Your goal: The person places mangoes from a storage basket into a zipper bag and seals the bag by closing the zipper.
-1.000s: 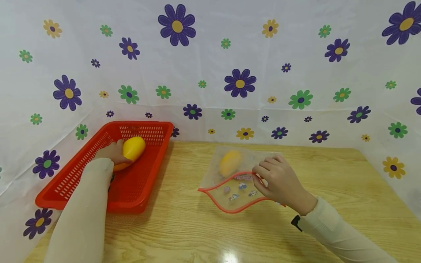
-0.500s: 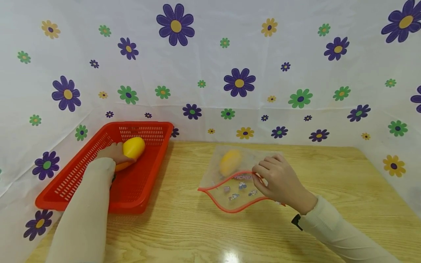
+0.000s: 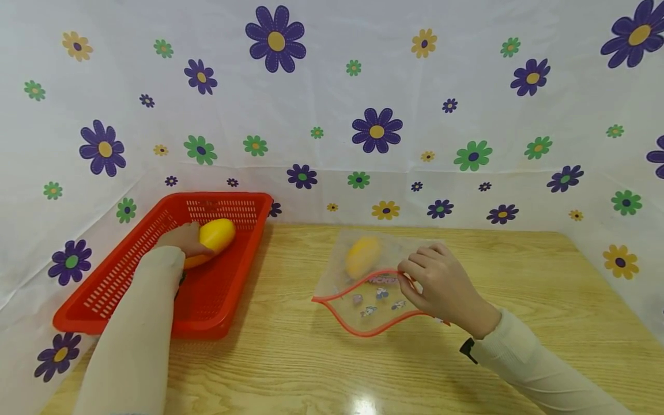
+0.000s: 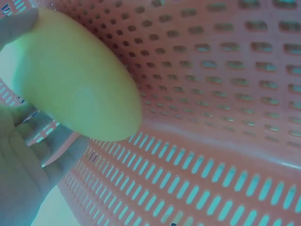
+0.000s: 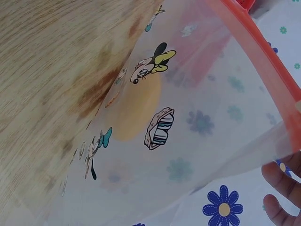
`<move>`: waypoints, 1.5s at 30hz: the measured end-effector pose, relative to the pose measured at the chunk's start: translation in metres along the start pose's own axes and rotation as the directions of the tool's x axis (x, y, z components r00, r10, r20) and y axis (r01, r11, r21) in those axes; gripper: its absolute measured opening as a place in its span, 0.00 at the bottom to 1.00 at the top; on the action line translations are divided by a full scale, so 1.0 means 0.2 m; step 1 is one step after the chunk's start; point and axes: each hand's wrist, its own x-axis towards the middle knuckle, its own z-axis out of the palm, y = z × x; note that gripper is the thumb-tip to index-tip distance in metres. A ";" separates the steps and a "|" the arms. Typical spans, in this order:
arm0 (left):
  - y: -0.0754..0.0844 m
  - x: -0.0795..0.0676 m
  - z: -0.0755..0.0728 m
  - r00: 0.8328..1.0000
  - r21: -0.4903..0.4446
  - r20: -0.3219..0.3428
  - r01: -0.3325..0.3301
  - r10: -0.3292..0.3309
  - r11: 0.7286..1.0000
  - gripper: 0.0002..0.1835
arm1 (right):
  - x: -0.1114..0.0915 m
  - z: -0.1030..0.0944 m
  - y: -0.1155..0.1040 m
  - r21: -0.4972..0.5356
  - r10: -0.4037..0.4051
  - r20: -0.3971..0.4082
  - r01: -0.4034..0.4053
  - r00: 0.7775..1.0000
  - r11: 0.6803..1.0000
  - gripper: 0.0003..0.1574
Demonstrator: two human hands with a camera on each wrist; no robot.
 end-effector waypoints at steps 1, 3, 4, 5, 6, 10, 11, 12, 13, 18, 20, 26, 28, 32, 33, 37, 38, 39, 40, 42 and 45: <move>0.00 0.00 0.00 1.000 -0.005 0.007 -0.001 0.001 1.000 0.58 | 0.00 0.00 0.00 -0.002 0.000 0.000 0.000 1.000 1.000 0.19; 0.01 0.00 0.00 1.000 -0.012 0.021 -0.003 0.003 1.000 0.60 | 0.00 0.00 0.00 -0.003 0.000 0.000 0.000 1.000 1.000 0.20; 0.01 0.00 0.00 1.000 -0.018 0.029 -0.002 0.002 1.000 0.61 | 0.00 0.00 0.00 -0.003 -0.001 -0.001 0.001 1.000 1.000 0.20; 0.01 0.00 0.00 0.999 -0.019 0.035 -0.004 0.005 1.000 0.61 | 0.00 0.00 0.00 -0.003 -0.001 -0.002 0.001 1.000 1.000 0.19; 0.01 0.00 0.00 0.999 -0.022 0.038 -0.004 0.005 1.000 0.62 | 0.00 0.00 0.00 -0.002 -0.002 -0.003 0.002 1.000 1.000 0.18; 0.01 0.00 0.00 0.998 -0.059 0.059 0.010 -0.006 0.998 0.65 | -0.01 0.00 0.00 -0.003 -0.002 -0.002 0.002 1.000 1.000 0.15; 0.01 0.00 0.00 0.998 -0.064 0.061 0.010 -0.006 0.998 0.66 | -0.01 0.00 0.00 -0.004 -0.001 -0.001 0.001 1.000 1.000 0.14; 0.01 -0.01 0.00 0.998 -0.068 0.059 0.011 -0.007 0.998 0.66 | -0.01 0.00 0.00 -0.004 -0.001 0.001 0.001 1.000 1.000 0.13; 0.01 -0.01 0.01 0.998 -0.066 0.056 0.008 -0.005 0.998 0.66 | -0.01 0.00 0.00 -0.003 -0.001 0.002 0.001 1.000 1.000 0.13; 0.03 -0.01 0.02 0.999 -0.037 0.029 0.016 -0.015 0.999 0.65 | 0.00 0.00 0.00 0.000 0.001 0.003 -0.001 1.000 1.000 0.13; 0.04 -0.01 0.02 0.999 -0.035 0.031 0.034 -0.033 0.999 0.66 | 0.00 0.00 0.00 0.000 0.002 0.001 -0.002 1.000 1.000 0.18; 0.06 -0.01 0.01 1.000 0.003 0.023 0.015 -0.015 1.000 0.66 | 0.00 0.00 0.00 0.005 0.004 0.008 -0.004 1.000 1.000 0.15; 0.07 -0.01 0.01 1.000 0.015 0.026 0.001 -0.002 1.000 0.65 | -0.01 0.00 0.00 0.005 0.004 0.007 -0.004 1.000 1.000 0.16; 0.08 -0.03 0.01 0.999 -0.003 0.053 0.004 -0.004 1.000 0.65 | 0.00 0.00 0.00 0.002 0.002 0.000 -0.002 1.000 1.000 0.23; 0.08 -0.03 0.00 0.998 -0.015 0.062 0.008 -0.007 1.000 0.65 | 0.00 0.00 0.00 0.002 0.000 -0.002 0.000 1.000 1.000 0.23; 0.09 -0.03 0.00 0.995 -0.068 0.095 0.023 -0.017 0.997 0.67 | 0.00 0.00 0.00 0.001 -0.003 -0.007 0.003 1.000 1.000 0.25; 0.09 -0.03 0.00 0.995 -0.074 0.098 0.024 -0.017 0.997 0.68 | 0.00 0.00 0.00 0.000 -0.003 -0.007 0.003 1.000 1.000 0.26; 0.09 -0.02 0.00 0.995 -0.073 0.098 0.021 -0.014 0.997 0.68 | 0.00 0.00 0.00 -0.001 -0.002 -0.009 0.002 1.000 1.000 0.27; 0.09 -0.02 0.00 0.995 -0.074 0.098 0.019 -0.012 0.997 0.68 | 0.01 0.00 0.00 -0.002 -0.001 -0.009 0.001 1.000 1.000 0.28; 0.08 -0.01 0.00 0.995 -0.068 0.094 0.019 -0.012 0.998 0.69 | 0.01 0.00 0.00 -0.004 0.000 -0.010 0.000 1.000 1.000 0.29; 0.06 0.00 0.01 0.996 -0.056 0.087 0.021 -0.016 0.998 0.70 | 0.01 0.00 0.00 -0.004 -0.002 -0.010 0.002 1.000 1.000 0.30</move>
